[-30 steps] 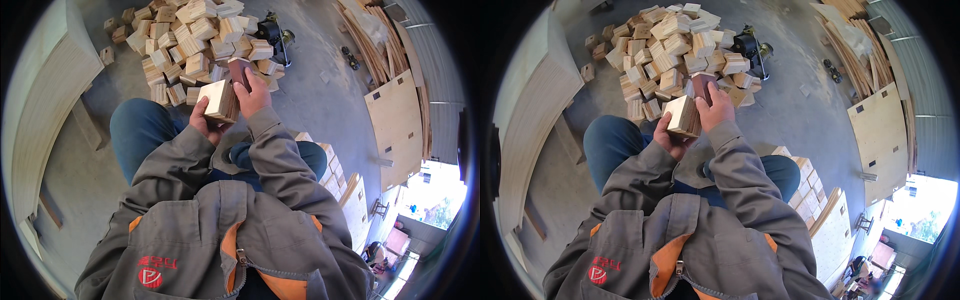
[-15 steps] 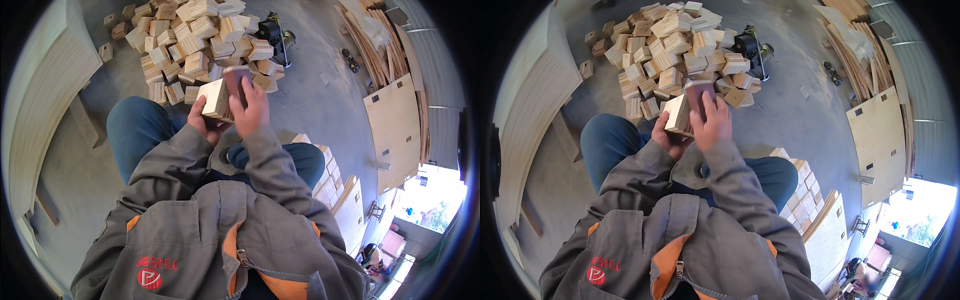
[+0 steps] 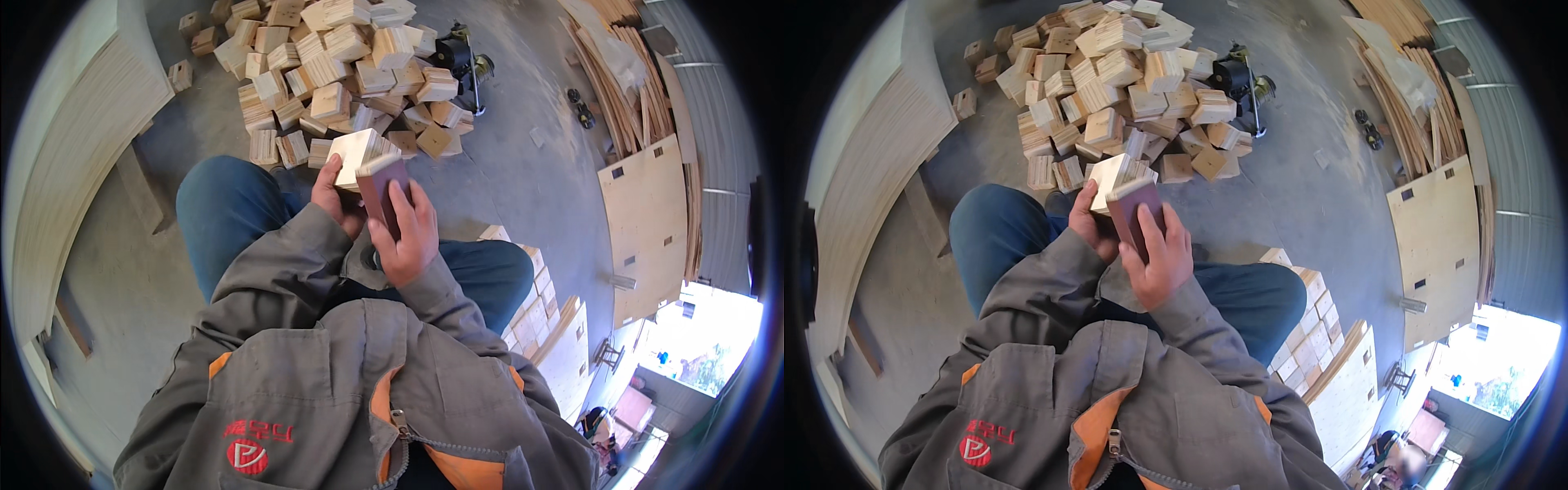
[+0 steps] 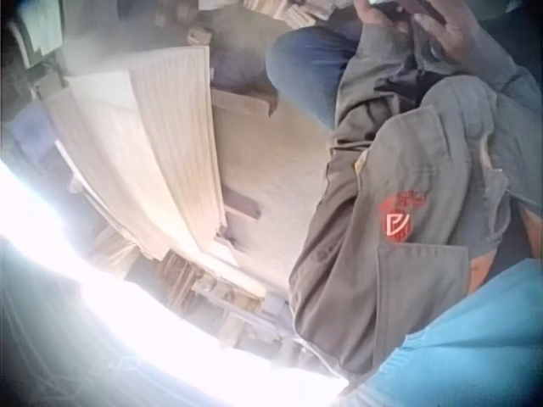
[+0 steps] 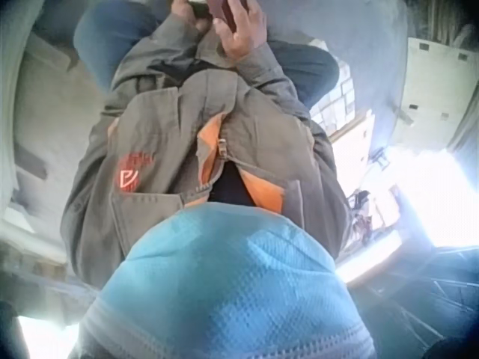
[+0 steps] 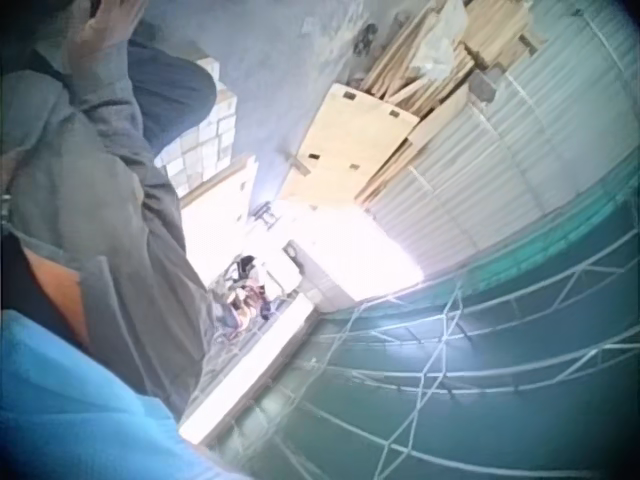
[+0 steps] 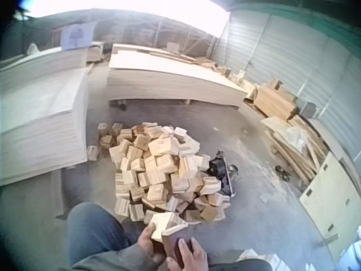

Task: The person sits on the floor and sands small wooden blocks one at a time using a sanding block. They rotate each block to sand multiple faces, then place the finished pieces into a growing stack on the floor.

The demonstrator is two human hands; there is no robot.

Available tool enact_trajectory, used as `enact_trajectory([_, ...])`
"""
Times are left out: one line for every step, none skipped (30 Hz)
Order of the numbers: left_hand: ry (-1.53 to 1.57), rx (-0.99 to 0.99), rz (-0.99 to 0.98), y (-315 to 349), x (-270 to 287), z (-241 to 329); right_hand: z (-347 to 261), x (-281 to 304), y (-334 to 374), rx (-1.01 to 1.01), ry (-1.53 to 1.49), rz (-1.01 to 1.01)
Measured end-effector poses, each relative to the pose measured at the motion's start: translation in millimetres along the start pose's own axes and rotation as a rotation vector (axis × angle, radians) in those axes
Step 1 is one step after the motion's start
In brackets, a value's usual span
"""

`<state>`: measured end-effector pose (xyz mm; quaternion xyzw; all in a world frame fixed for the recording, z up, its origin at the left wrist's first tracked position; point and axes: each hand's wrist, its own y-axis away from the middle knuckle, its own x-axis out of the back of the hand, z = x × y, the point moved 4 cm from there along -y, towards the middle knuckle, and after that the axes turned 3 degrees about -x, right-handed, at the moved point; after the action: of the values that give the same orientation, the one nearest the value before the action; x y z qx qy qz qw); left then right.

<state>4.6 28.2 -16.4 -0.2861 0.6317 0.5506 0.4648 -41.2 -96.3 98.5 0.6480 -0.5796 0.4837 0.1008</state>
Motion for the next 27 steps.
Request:
enact_trajectory([-0.046,-0.008,-0.003,1,-2,-1,5,-3,-11,-0.027,0.001,0.04])
enact_trajectory([-0.091,-0.016,-0.007,1,-5,-2,19,-9,-20,-0.061,0.023,0.048])
enact_trajectory([-0.13,0.017,0.067,11,-18,-6,37,-11,-32,-0.099,0.057,0.065])
enact_trajectory([-0.139,0.031,0.099,13,-19,-8,51,-16,-49,-0.124,0.075,0.076])
enact_trajectory([-0.152,0.05,0.133,14,-18,-9,69,-21,-64,-0.186,0.055,0.062])
enact_trajectory([-0.163,0.07,0.167,15,-17,-11,84,-22,-76,-0.248,0.038,0.047])
enact_trajectory([-0.17,0.06,0.17,17,-19,-10,92,-21,-84,-0.371,-0.048,-0.012])
enact_trajectory([-0.179,0.067,0.164,20,-21,-10,89,-19,-81,-0.325,-0.023,0.019])
enact_trajectory([-0.184,0.071,0.157,23,-22,-9,86,-18,-74,-0.275,0.001,0.047])
enact_trajectory([-0.185,0.07,0.149,22,-23,-8,79,-15,-69,-0.22,0.026,0.071])
enact_trajectory([-0.185,0.049,0.124,19,-25,-6,68,-11,-58,-0.193,0.013,0.063])
enact_trajectory([-0.192,0.039,0.102,18,-24,-7,50,-5,-43,-0.147,-0.007,0.053])
enact_trajectory([-0.199,0.024,0.086,19,-23,-5,31,-1,-28,-0.102,-0.033,0.041])
enact_trajectory([-0.132,-0.049,-0.023,9,-12,0,10,-3,-15,-0.041,-0.109,0.016])
enact_trajectory([-0.077,0.004,-0.039,10,-15,-1,0,0,5,-0.049,-0.08,-0.016])
enact_trajectory([-0.026,0.051,-0.054,11,-19,-1,-5,1,15,-0.054,-0.059,-0.046])
enact_trajectory([-0.015,0.083,-0.067,10,-20,-3,-4,1,14,-0.045,-0.045,-0.039])
enact_trajectory([-0.005,0.114,-0.081,12,-20,-5,-2,3,12,-0.034,-0.031,-0.032])
enact_trajectory([0.005,0.146,-0.094,12,-20,-8,0,3,8,-0.024,-0.018,-0.025])
enact_trajectory([-0.047,0.116,-0.026,12,-18,-8,7,0,-3,-0.026,-0.023,0.007])
enact_trajectory([-0.102,0.093,0.041,11,-16,-11,20,-5,-13,-0.07,-0.013,0.015])
enact_trajectory([-0.159,0.061,0.11,12,-14,-11,35,-11,-25,-0.11,-0.012,0.023])
enact_trajectory([-0.131,0.063,0.105,11,-11,-13,54,-19,-40,-0.145,0.001,0.046])
enact_trajectory([-0.117,0.073,0.167,13,-7,-13,71,-25,-54,-0.176,0.009,0.064])
enact_trajectory([-0.152,0.066,0.193,14,-10,-16,88,-25,-62,-0.306,-0.058,0.031])
enact_trajectory([-0.184,0.045,0.224,17,-12,-15,100,-26,-71,-0.428,-0.135,-0.012])
enact_trajectory([-0.187,0.05,0.228,17,-12,-15,106,-29,-73,-0.552,-0.207,-0.062])
